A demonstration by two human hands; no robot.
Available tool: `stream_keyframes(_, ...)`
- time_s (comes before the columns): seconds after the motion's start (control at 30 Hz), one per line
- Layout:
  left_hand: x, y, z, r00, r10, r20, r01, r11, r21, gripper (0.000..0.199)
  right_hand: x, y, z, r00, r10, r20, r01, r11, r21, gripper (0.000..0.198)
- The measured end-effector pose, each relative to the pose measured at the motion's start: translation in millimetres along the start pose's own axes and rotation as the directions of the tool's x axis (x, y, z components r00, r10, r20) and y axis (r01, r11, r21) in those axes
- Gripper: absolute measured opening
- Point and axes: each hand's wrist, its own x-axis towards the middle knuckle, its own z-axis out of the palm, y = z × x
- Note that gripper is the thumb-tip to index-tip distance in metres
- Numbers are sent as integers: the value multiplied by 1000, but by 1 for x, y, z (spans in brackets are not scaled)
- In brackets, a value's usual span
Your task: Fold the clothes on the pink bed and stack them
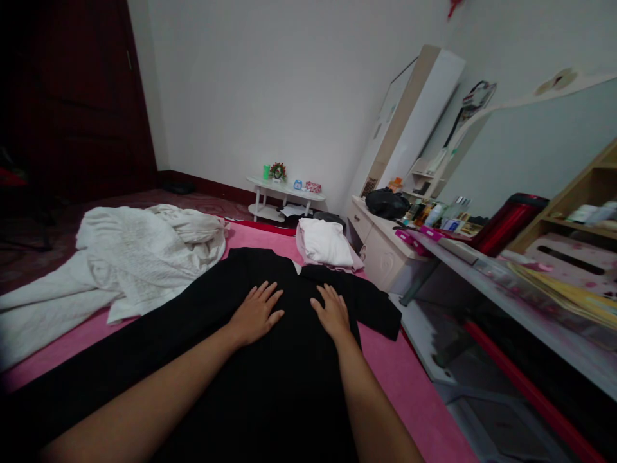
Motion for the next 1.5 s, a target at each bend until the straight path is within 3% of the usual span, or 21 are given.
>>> stream_keyframes(0.53,7,1,5,1000,23,16,-23,1000,20,59,-6,-4,4,998,-44,35,48,989,-136,59)
stream_keyframes(0.73,14,-3,5,998,25,54,-23,999,-34,60,-14,-2,3,990,-128,66,131,990,-52,58)
stream_keyframes(1.0,15,-3,8,1000,20,21,-19,999,-48,59,-27,-1,5,966,-247,74,232,958,170,48)
stream_keyframes(1.1,14,-1,9,1000,4,17,-3,1000,-28,59,-23,2,4,981,-190,-26,186,909,373,40)
stream_keyframes(1.2,13,1,6,1000,-6,26,7,1000,-17,59,-14,10,6,983,-12,-183,134,726,675,38)
stream_keyframes(1.3,11,3,1,999,-14,30,14,1000,-12,58,1,23,7,915,237,-325,147,556,818,40)
stream_keyframes(1.4,9,4,-4,1000,-20,20,21,1000,-17,57,24,33,2,857,324,-400,150,585,797,41)
stream_keyframes(1.5,6,3,-7,1000,-20,8,20,999,-34,57,53,30,-8,896,330,-296,-32,714,699,53)
